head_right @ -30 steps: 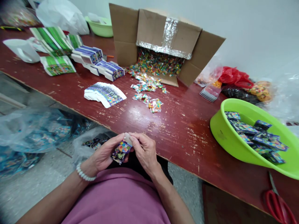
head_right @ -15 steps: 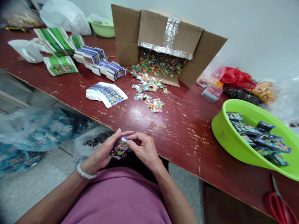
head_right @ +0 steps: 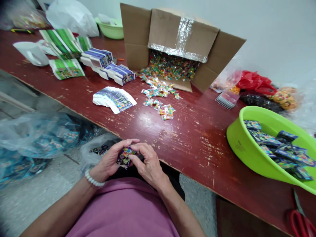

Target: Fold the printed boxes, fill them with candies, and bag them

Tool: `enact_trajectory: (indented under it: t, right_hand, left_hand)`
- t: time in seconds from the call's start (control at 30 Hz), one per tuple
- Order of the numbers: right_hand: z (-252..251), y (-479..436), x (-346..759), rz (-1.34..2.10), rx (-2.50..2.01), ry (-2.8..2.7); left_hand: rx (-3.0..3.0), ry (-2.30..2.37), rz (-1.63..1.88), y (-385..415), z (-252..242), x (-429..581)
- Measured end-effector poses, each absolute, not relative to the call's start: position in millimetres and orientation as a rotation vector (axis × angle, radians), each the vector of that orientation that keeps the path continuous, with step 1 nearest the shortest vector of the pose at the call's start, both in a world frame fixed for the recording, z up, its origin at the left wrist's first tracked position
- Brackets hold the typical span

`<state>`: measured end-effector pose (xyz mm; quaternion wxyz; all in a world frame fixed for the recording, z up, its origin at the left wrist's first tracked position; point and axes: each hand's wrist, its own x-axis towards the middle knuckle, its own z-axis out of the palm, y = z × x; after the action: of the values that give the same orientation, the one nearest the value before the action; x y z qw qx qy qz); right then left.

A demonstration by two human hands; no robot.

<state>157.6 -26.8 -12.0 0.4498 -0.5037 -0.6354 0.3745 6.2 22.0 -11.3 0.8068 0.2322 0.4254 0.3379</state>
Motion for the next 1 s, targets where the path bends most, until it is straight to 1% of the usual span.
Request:
enact_trajectory:
  t: [0.13,0.2,0.3,0.4,0.5,0.6,0.67,0.73,0.87,1.0]
  right_hand:
    - [-20,-20,152,1.001,-1.256,-1.560]
    - [-21,-14,157,1.006,-1.321,-1.482]
    - [-26,-5,170,0.993,-1.433,-1.331]
    - [-37,1,180,0.977,-1.491,-1.253]
    - [-46,3,183,0.930,-1.527,-1.243]
    - [-49,2,184,0.925,-1.549,-1.254]
    - [-49,2,184,0.953,-1.552,-1.219]
    - [-48,1,184,0.937,-1.557,-1.214]
    - [-49,2,185,0.861,-1.562,-1.258]
    - [-49,5,187,1.021,-1.538,-1.139]
  left_hand:
    - [0.673,1.024,0.809,22,-21,-14]
    - [0.887,1.173,0.877,25,-27,-36]
    - [1.345,1.502,0.875,37,-34,-71]
    - [1.827,1.767,0.831,65,-28,-83]
    - [2.112,1.965,0.755,108,-18,-69]
    - [2.137,2.165,0.520,150,-14,-49]
    - [2.102,2.205,0.461,169,-16,-41]
    - [2.008,2.170,0.537,178,-20,-38]
    - [1.693,2.022,0.815,185,-24,-41]
    - [1.569,1.878,0.931,173,-20,-43]
